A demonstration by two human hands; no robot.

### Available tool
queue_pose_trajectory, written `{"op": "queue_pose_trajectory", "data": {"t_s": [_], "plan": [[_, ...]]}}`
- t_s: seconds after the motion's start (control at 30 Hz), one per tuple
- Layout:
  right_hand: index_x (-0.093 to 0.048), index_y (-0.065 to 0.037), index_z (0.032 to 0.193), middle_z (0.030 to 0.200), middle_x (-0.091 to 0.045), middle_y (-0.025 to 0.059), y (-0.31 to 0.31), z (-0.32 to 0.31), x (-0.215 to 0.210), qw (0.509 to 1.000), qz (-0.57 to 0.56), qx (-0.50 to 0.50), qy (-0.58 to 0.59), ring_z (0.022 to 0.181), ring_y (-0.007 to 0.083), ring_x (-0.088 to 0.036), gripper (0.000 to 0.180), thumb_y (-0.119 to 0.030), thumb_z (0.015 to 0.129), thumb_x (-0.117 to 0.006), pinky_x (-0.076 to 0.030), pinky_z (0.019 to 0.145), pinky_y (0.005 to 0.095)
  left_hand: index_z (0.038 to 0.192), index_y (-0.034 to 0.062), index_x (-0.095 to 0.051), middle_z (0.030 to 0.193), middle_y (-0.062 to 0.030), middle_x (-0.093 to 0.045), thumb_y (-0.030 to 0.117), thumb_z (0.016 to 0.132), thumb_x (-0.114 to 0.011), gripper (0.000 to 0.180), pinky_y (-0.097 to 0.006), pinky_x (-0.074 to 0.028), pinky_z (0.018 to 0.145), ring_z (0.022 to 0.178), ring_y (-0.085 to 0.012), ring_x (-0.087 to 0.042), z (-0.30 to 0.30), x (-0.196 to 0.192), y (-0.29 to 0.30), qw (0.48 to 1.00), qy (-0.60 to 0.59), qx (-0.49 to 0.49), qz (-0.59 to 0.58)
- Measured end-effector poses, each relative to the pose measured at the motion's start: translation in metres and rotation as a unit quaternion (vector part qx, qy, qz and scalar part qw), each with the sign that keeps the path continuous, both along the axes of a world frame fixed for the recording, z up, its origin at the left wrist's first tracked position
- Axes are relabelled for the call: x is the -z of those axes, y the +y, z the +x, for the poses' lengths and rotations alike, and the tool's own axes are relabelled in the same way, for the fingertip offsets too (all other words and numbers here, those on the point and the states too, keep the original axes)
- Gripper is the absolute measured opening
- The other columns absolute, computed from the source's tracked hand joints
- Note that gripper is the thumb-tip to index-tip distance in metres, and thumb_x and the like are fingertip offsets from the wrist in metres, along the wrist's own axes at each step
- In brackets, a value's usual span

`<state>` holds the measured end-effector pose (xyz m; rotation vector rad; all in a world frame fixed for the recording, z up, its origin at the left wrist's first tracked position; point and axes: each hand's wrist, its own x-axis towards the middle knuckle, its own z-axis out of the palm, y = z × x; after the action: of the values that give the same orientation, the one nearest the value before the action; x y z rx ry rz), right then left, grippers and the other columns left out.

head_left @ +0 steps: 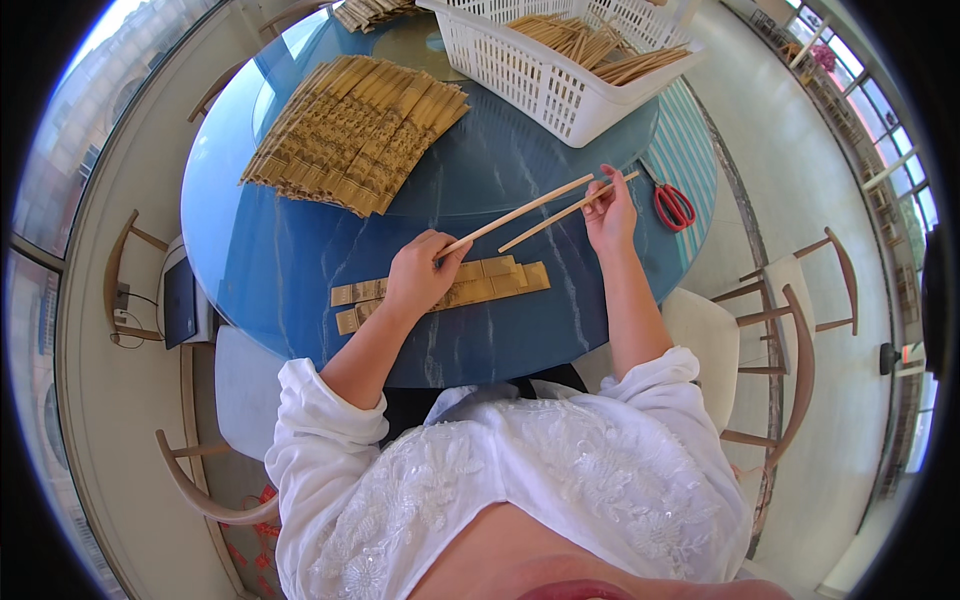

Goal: The person inserts thin wooden sticks into slots on flat bamboo strips, then places the assembled pieces onto a stack on the table. The person repeats this process with multiple bamboo strips and sticks.

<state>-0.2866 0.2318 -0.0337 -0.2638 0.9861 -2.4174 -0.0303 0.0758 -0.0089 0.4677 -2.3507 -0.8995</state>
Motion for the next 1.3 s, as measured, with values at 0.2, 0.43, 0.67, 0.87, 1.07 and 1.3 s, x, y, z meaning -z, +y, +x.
{"op": "queue_pose_trajectory", "data": {"t_s": [0.2, 0.43, 0.67, 0.87, 1.07, 1.3], "plan": [[-0.051, -0.003, 0.110, 0.067, -0.055, 0.0084, 0.005, -0.004, 0.006, 0.998, 0.034, 0.038, 0.031, 0.050, 0.0112, -0.042, 0.032, -0.031, 0.101, -0.037, -0.042, 0.051, 0.0284, 0.081, 0.0028, -0.069, 0.060, -0.0117, -0.056, 0.026, 0.086, -0.067, 0.023, -0.033, -0.039, 0.048, 0.049, -0.0251, -0.051, -0.001, 0.008, 0.003, 0.999, -0.049, -0.015, -0.007], [-0.055, -0.005, 0.105, 0.062, -0.054, 0.0059, 0.008, -0.006, 0.007, 0.991, 0.064, 0.087, 0.080, 0.047, 0.0089, -0.035, 0.033, -0.029, 0.101, -0.034, -0.032, 0.047, 0.0256, 0.073, 0.0054, -0.065, 0.062, -0.0083, -0.055, 0.030, 0.084, -0.067, 0.027, -0.036, -0.043, 0.051, 0.056, -0.0271, -0.056, -0.001, 0.014, -0.001, 0.994, -0.096, -0.040, -0.028], [-0.055, -0.005, 0.104, 0.059, -0.050, 0.0046, 0.002, -0.001, -0.002, 0.991, 0.075, 0.087, 0.071, 0.046, 0.0084, -0.033, 0.033, -0.031, 0.101, -0.035, -0.029, 0.045, 0.0247, 0.082, 0.0019, -0.068, 0.068, -0.0073, -0.056, 0.017, 0.084, -0.070, 0.016, -0.031, -0.040, 0.049, 0.054, -0.0196, -0.051, -0.003, 0.008, -0.001, 1.000, -0.004, 0.004, -0.026], [-0.054, -0.006, 0.107, 0.056, -0.045, 0.0021, 0.001, 0.008, -0.010, 0.994, 0.072, 0.075, 0.035, 0.040, 0.0079, -0.032, 0.034, -0.035, 0.100, -0.039, -0.028, 0.039, 0.0236, 0.088, 0.0015, -0.068, 0.075, -0.0063, -0.058, 0.012, 0.077, -0.074, 0.016, -0.028, -0.040, 0.054, 0.061, -0.0164, -0.052, -0.004, -0.026, 0.020, 0.974, -0.060, 0.204, 0.077], [-0.054, -0.005, 0.106, 0.056, -0.045, 0.0016, 0.005, 0.007, -0.007, 0.992, 0.083, 0.081, 0.041, 0.041, 0.0074, -0.031, 0.034, -0.035, 0.100, -0.038, -0.027, 0.039, 0.0230, 0.097, 0.0015, -0.068, 0.084, -0.0064, -0.057, 0.018, 0.076, -0.076, 0.028, -0.032, -0.044, 0.065, 0.072, -0.0209, -0.054, -0.022, -0.027, 0.006, 0.952, -0.124, 0.280, 0.024], [-0.055, -0.005, 0.105, 0.056, -0.045, 0.0011, 0.003, 0.008, -0.008, 0.989, 0.111, 0.087, 0.039, 0.041, 0.0070, -0.031, 0.034, -0.035, 0.100, -0.039, -0.026, 0.039, 0.0224, 0.106, 0.0043, -0.067, 0.096, -0.0077, -0.058, 0.024, 0.078, -0.074, 0.035, -0.033, -0.047, 0.077, 0.087, -0.0242, -0.058, -0.024, -0.004, -0.005, 0.944, -0.141, 0.294, 0.042]]}}
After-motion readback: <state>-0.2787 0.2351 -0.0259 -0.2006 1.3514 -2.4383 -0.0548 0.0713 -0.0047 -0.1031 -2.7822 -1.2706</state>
